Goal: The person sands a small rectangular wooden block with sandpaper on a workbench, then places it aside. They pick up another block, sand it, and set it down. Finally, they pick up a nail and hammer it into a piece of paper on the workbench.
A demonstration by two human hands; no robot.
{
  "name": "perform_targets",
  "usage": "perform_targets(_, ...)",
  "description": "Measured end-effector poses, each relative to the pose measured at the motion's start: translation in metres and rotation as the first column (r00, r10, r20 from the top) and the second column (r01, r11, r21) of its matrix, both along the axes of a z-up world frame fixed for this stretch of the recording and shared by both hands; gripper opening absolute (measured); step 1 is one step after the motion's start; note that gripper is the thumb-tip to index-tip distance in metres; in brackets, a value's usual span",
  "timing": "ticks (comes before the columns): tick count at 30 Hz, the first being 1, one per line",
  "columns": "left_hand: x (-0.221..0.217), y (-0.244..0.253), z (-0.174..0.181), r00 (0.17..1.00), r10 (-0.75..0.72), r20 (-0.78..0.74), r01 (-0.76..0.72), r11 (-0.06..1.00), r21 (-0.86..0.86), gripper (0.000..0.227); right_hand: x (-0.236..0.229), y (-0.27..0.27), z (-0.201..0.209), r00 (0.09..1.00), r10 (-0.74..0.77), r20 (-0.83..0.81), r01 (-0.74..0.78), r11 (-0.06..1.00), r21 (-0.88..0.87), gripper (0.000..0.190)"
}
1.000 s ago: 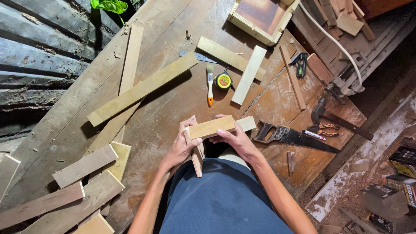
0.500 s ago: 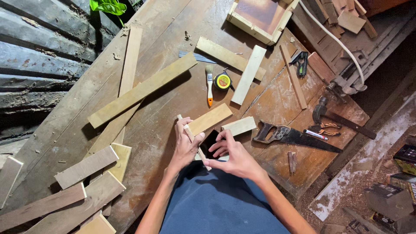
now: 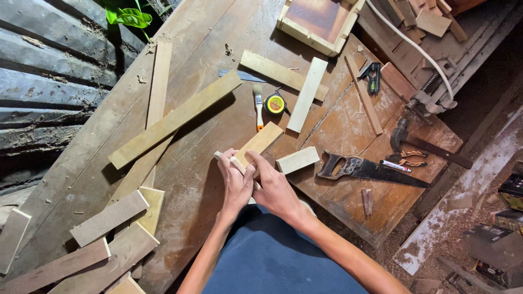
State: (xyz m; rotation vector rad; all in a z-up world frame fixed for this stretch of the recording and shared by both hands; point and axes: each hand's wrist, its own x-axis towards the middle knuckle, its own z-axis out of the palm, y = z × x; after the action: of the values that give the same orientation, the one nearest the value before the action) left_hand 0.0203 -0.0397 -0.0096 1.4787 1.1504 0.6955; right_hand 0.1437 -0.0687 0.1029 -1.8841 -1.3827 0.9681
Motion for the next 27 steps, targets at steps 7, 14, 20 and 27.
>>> perform_targets(7, 0.006, 0.003, 0.008, 0.997, -0.052, -0.054, 0.052, 0.999, -0.009, 0.069, 0.003, -0.005, -0.013, 0.991, -0.075, -0.107, 0.075, 0.997, -0.003, 0.073)
perform_targets(14, -0.011, 0.011, 0.023, 0.968, -0.197, -0.156, 0.201, 0.979, 0.015, 0.061, -0.001, -0.012, -0.014, 0.985, -0.109, -0.131, 0.102, 0.993, -0.059, 0.071)
perform_targets(20, -0.02, 0.015, 0.033, 0.968, -0.215, -0.133, 0.219, 0.975, 0.019, 0.063, -0.004, -0.017, -0.013, 1.0, -0.013, -0.003, 0.014, 0.997, 0.071, 0.073)
perform_targets(27, -0.023, 0.033, 0.057, 0.964, -0.254, -0.085, 0.245, 0.964, -0.1, 0.069, -0.001, -0.019, -0.014, 1.0, -0.007, -0.016, 0.009, 0.997, 0.082, 0.077)
